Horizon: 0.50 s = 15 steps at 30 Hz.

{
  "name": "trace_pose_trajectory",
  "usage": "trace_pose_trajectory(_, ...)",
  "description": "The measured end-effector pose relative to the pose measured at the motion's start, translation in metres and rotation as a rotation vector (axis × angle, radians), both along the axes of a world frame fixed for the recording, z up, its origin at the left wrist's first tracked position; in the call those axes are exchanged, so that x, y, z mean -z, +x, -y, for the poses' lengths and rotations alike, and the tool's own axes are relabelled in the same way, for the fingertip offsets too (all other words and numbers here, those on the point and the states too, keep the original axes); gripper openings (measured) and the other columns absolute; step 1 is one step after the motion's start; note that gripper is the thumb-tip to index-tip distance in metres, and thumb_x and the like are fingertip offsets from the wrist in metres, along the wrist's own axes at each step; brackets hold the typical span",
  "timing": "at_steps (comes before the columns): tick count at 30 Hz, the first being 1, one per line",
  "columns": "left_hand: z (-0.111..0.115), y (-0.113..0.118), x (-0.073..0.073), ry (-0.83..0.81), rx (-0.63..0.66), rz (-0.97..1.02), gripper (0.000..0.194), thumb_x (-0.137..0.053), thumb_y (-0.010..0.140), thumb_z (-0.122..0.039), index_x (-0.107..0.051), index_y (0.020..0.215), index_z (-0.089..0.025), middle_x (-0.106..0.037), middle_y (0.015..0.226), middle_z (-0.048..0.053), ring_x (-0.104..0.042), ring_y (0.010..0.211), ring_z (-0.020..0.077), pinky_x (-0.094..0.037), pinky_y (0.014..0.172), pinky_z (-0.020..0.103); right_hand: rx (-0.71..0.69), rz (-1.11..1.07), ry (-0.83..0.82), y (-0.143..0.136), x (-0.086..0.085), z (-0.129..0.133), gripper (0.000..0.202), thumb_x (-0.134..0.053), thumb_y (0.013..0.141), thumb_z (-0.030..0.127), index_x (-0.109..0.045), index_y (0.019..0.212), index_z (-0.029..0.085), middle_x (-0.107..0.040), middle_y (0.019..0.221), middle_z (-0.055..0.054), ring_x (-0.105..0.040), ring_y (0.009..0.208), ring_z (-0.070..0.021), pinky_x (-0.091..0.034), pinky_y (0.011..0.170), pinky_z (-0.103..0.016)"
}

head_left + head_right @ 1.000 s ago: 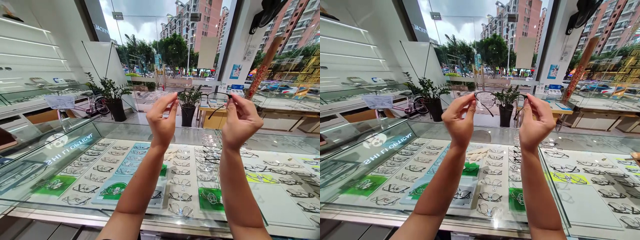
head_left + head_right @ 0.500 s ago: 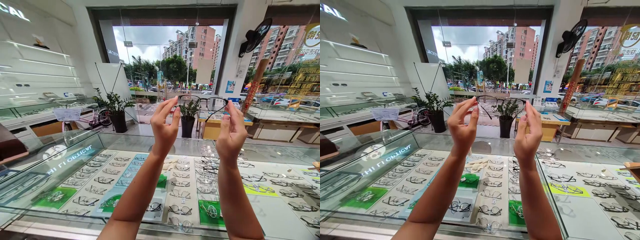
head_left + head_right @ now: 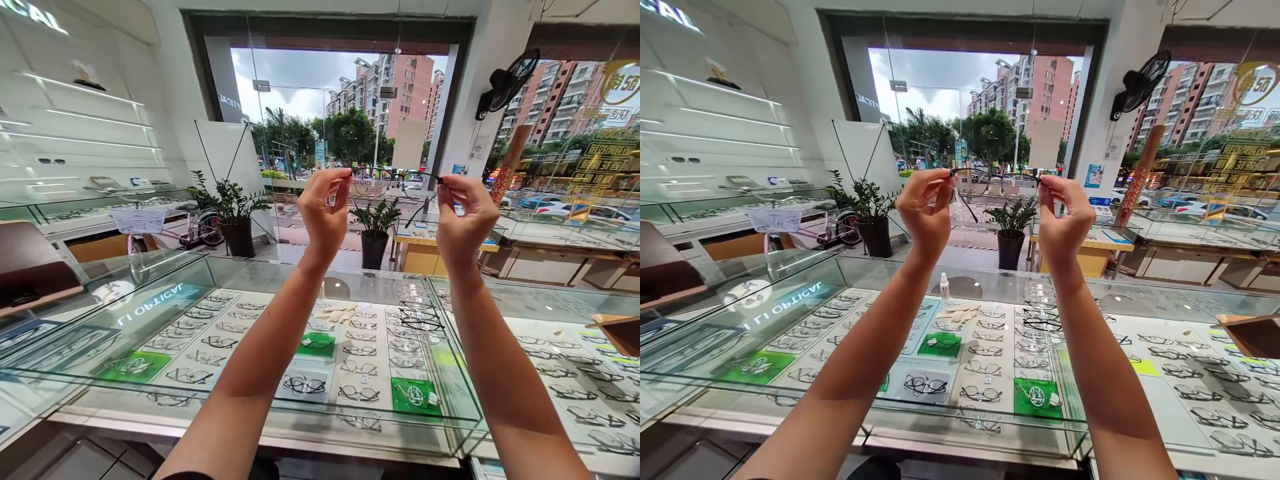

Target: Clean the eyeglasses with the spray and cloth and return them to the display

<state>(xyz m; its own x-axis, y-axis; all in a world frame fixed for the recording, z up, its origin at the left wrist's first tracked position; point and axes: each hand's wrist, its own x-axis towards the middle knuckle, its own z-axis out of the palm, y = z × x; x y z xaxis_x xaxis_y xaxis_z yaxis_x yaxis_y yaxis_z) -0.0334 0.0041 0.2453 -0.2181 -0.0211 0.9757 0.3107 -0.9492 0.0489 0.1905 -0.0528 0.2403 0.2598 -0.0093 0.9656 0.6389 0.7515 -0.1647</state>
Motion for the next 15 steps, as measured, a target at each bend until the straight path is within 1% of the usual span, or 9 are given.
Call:
trace_pose_trajectory(5,0.001,-0.002,0.0,0.002,0.018,-0.04,0.017,-0.06,0.104,-0.033,-0.073,0.112,-0.026,-0.072,0.105,0.005,-0.074,0.09,0.0149,-0.062,0.076,0.027,-0.035,0.029,-0.027,0.002,-0.004,0.004,0.018,-0.058,0.099,0.023,-0.071,0.112,0.024,-0.071,0.108,-0.006,-0.073,0.095,-0.0197,-0.063,0.082,-0.038)
trace_pose_trajectory(11,0.01,-0.002,-0.001,0.034,-0.03,-0.063,0.015,-0.06,0.103,-0.026,-0.073,0.11,-0.024,-0.073,0.104,0.005,-0.073,0.089,0.0144,-0.06,0.073,0.026,-0.035,0.024,-0.072,0.007,-0.003,-0.003,0.015,-0.06,0.099,0.027,-0.069,0.109,0.023,-0.072,0.103,-0.005,-0.074,0.091,-0.0189,-0.063,0.08,-0.037)
trace_pose_trajectory(15,0.013,-0.001,0.0,0.026,-0.055,-0.079,0.015,-0.06,0.102,-0.024,-0.073,0.11,-0.023,-0.074,0.102,0.005,-0.072,0.089,0.014,-0.06,0.073,0.025,-0.059,-0.003,-0.079,0.01,-0.001,-0.008,0.014,-0.061,0.098,0.029,-0.069,0.108,0.023,-0.072,0.105,-0.005,-0.073,0.091,-0.0185,-0.063,0.08,-0.038)
